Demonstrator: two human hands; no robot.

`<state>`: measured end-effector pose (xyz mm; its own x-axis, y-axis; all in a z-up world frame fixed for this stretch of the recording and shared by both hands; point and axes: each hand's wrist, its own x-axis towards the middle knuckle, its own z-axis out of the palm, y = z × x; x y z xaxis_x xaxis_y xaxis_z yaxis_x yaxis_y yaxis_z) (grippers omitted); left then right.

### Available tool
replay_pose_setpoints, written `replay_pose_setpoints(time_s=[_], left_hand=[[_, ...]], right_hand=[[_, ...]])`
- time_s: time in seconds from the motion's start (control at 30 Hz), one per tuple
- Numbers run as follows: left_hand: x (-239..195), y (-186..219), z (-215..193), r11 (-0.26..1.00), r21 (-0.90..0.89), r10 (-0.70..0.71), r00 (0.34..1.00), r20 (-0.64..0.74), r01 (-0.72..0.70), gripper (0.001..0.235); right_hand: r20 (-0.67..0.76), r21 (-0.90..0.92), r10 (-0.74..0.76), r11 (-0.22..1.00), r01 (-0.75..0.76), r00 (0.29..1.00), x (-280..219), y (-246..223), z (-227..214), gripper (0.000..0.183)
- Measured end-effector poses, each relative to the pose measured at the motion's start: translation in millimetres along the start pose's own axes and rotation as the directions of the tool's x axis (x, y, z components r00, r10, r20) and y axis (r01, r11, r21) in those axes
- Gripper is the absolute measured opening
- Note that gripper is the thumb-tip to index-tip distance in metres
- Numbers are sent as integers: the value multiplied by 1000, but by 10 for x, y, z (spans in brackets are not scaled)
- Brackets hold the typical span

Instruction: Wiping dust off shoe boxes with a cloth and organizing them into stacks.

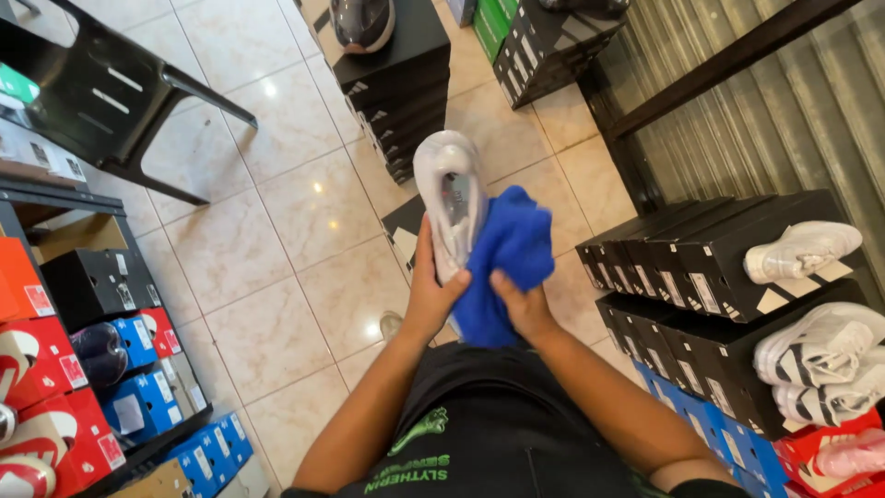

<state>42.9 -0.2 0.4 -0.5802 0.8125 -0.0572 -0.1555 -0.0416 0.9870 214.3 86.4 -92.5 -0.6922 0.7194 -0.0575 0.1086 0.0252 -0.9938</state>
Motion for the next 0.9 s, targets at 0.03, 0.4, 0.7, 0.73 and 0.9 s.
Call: replay_pose_setpoints(time_s=[0.03, 0.4, 0.7, 0.73, 0.9], left_hand=[[-1, 0, 24, 998, 46, -51, 999, 5, 51, 117], [658, -388, -297, 994, 6, -108, 991, -75, 109, 93], [1838, -160, -245, 982, 170, -38, 975, -221, 77, 81], [2054, -149, -255, 952, 296, 0, 971, -239, 73, 84], [3136, -510, -353, 834, 543, 94, 947, -306, 93, 90]], right_hand=[[-16, 98, 80, 992, -78, 997, 67, 16, -42, 58], [-83, 219, 185, 962, -164, 979, 202, 95, -293, 63], [-142, 256, 277, 938, -235, 950, 148, -33, -376, 63], [-143, 240, 294, 937, -255, 945, 123, 8, -381, 64], [-196, 253, 378, 911, -325, 905, -63, 22, -368, 68]])
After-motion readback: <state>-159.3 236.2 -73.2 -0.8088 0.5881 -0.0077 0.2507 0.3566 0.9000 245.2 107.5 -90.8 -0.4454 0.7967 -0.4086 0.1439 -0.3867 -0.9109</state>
